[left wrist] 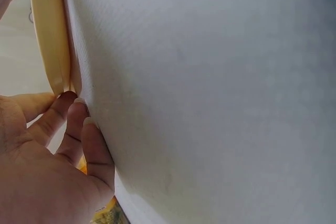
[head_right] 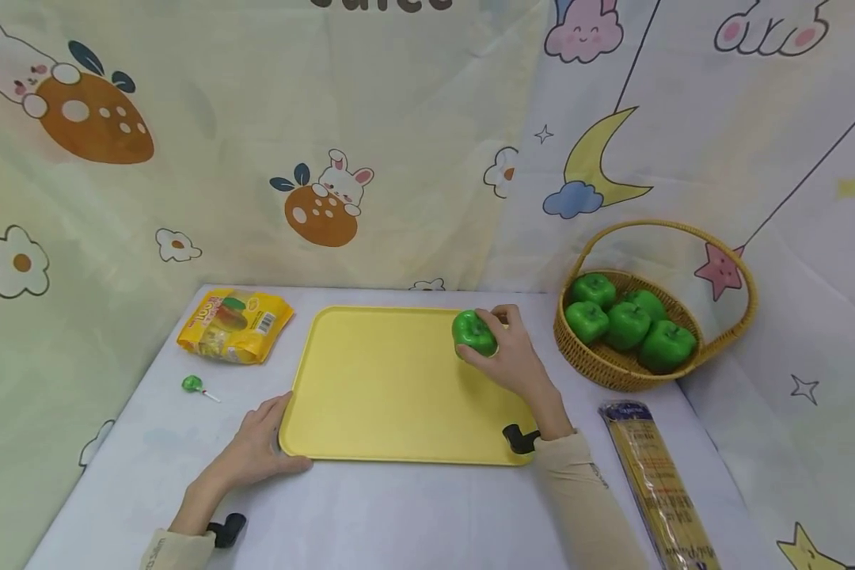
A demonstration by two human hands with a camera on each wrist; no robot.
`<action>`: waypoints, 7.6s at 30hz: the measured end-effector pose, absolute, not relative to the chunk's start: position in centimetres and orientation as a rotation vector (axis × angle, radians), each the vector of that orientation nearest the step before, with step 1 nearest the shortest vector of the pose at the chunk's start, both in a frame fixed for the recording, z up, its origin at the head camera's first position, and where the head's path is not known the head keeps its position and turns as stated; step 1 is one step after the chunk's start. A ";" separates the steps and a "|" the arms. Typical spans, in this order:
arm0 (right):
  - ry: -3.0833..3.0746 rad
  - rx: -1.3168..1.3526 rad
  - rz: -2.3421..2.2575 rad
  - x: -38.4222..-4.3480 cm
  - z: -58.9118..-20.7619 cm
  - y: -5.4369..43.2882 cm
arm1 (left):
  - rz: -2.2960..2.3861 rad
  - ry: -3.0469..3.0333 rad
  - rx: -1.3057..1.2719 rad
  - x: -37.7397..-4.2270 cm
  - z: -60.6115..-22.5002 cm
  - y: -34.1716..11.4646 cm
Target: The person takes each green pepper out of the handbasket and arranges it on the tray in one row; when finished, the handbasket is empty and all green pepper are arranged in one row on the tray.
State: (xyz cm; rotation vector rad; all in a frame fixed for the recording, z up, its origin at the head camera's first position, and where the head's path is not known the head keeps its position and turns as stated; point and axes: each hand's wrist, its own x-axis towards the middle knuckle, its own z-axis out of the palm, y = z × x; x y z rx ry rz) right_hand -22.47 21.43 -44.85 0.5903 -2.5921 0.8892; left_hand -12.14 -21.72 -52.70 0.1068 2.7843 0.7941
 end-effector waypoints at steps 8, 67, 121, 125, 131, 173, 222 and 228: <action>-2.679 0.646 1.018 -22.5 -47.1 17.4 | 0.783 2.786 0.107 -12.2 -53.0 -21.9; -2.969 1.050 0.859 -24.0 -48.6 -1.7 | 0.784 2.796 0.135 -12.1 -52.8 -21.8; -2.960 1.024 0.962 -23.9 -47.7 -0.9 | 0.776 2.774 0.100 -12.3 -52.4 -21.6; -2.937 1.024 1.027 -23.5 -46.9 0.9 | 0.769 2.775 0.101 -12.1 -52.4 -21.7; -2.945 0.954 1.092 -23.0 -45.9 3.8 | 0.766 2.786 0.113 -12.1 -52.4 -21.6; -2.950 0.217 0.843 -21.9 -44.2 27.1 | 0.797 2.748 0.075 -12.2 -52.3 -21.4; -2.954 -0.288 0.832 -25.7 -45.6 37.5 | 0.793 2.738 0.064 -12.1 -52.2 -21.2; -3.014 -0.234 0.778 -26.3 -45.9 37.9 | 0.788 2.740 0.067 -12.0 -52.1 -21.2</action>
